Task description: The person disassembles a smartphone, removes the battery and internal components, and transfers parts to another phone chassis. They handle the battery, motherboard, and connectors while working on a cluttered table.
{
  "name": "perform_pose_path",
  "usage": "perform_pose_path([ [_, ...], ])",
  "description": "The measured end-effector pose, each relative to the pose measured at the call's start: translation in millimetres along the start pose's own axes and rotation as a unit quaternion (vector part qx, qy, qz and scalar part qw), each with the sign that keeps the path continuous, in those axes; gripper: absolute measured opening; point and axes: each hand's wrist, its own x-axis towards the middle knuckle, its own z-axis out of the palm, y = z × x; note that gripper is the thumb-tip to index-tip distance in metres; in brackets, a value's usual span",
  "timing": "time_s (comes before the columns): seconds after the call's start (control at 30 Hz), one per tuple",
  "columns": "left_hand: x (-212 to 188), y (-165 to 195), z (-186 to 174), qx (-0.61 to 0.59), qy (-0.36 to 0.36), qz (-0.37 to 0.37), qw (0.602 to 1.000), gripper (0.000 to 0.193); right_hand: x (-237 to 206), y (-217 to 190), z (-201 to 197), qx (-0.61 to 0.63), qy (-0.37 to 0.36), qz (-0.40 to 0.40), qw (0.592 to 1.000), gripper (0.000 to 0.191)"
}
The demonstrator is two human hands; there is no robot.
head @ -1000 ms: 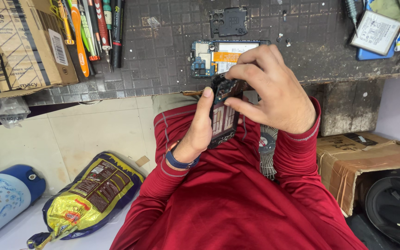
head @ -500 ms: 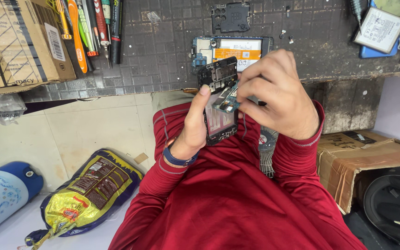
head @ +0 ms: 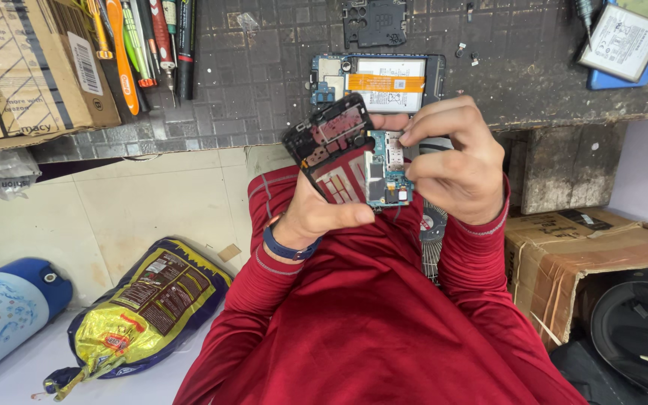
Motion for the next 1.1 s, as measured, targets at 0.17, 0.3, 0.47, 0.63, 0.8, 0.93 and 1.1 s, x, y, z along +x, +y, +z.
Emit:
perform_pose_path([
  [0.17, 0.0, -8.6, -1.4, 0.024, 0.011, 0.019, 0.999, 0.087, -5.1, -2.2, 7.0, -0.080, 0.049, 0.006, 0.996, 0.033],
  [0.3, -0.6, -14.1, 2.0, -0.008, 0.048, 0.033, 0.998, 0.086, -5.7, -8.7, 11.4, -0.124, 0.056, 0.064, 0.989, 0.028],
  [0.47, 2.6, -12.5, -3.8, 0.025, 0.061, 0.055, 0.996, 0.083, -4.7, -21.2, -4.2, -0.104, 0.025, 0.124, 0.987, 0.023],
  [0.63, 5.2, -14.8, -5.8, 0.018, 0.068, 0.051, 0.996, 0.086, 2.0, -21.1, -9.7, -0.021, -0.078, 0.117, 0.990, 0.020],
  [0.8, 5.6, -15.5, -7.1, 0.044, 0.073, 0.049, 0.995, 0.082, 10.9, -16.7, -10.2, -0.010, -0.103, 0.154, 0.983, 0.017],
  [0.93, 6.5, -15.2, -8.7, 0.056, 0.078, 0.043, 0.994, 0.082, 14.1, -16.2, -11.5, -0.015, -0.122, 0.148, 0.981, 0.018],
  [1.1, 7.4, -14.3, -9.9, 0.052, 0.079, 0.033, 0.995, 0.086, 17.0, -17.0, -12.1, -0.013, -0.128, 0.140, 0.982, 0.017],
])
